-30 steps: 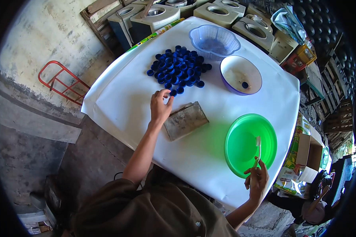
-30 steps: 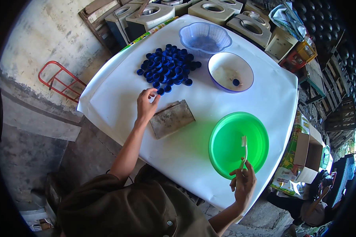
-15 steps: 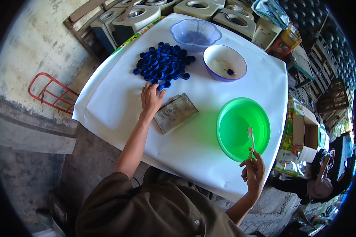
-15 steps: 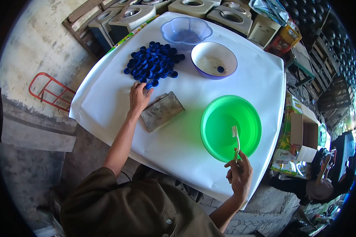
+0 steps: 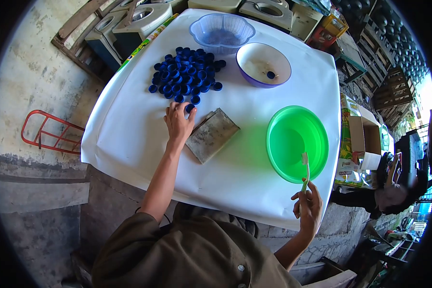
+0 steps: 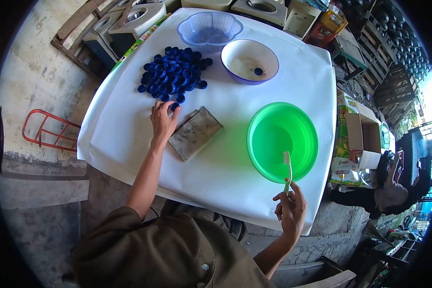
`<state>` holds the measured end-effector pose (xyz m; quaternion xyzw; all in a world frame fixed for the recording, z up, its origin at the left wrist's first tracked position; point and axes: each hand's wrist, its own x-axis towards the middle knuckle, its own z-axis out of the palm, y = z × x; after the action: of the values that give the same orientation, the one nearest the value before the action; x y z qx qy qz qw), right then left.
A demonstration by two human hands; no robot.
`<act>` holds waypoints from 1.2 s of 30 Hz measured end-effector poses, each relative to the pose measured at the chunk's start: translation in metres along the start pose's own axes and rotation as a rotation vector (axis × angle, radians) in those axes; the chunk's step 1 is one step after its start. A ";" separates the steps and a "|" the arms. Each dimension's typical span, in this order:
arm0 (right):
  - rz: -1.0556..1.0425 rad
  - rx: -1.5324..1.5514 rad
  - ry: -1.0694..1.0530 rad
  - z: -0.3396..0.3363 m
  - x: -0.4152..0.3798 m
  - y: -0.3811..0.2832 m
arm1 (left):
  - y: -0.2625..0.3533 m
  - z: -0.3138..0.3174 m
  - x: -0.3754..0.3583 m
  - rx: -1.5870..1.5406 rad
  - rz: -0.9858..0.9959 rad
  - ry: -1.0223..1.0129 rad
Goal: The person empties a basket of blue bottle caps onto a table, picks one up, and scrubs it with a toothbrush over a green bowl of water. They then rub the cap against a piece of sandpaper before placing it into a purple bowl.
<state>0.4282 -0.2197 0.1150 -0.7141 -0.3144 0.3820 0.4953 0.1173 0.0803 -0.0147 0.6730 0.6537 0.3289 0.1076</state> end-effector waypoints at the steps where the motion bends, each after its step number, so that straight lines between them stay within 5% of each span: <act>1: -0.005 0.004 0.013 0.003 -0.002 -0.001 | 0.002 -0.002 -0.001 -0.002 -0.016 -0.025; 9: -0.058 0.031 -0.005 0.009 0.001 0.002 | 0.006 -0.013 -0.004 0.006 0.075 -0.023; 13: -0.057 -0.005 0.000 0.002 0.012 -0.010 | 0.007 -0.025 -0.002 -0.439 0.111 0.061; 16: -0.064 -0.032 0.004 -0.012 0.026 -0.013 | 0.022 -0.039 -0.015 -0.833 -0.013 0.002; 20: -0.038 -0.098 0.020 -0.037 0.047 -0.012 | 0.099 -0.065 -0.043 -0.978 0.012 -0.192; 22: -0.065 -0.156 0.025 -0.048 0.060 -0.005 | 0.140 -0.060 -0.054 -0.870 0.242 -0.250; 28: -0.096 -0.358 -0.018 -0.072 0.083 -0.018 | 0.219 -0.031 -0.071 -0.684 0.514 -0.489; 36: -0.101 -0.293 -0.066 -0.096 0.095 -0.003 | 0.246 0.039 -0.096 -0.119 0.548 -0.772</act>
<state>0.5582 -0.1853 0.1161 -0.7490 -0.4183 0.3298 0.3940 0.3455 -0.0304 0.0682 0.8863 0.3443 0.1082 0.2903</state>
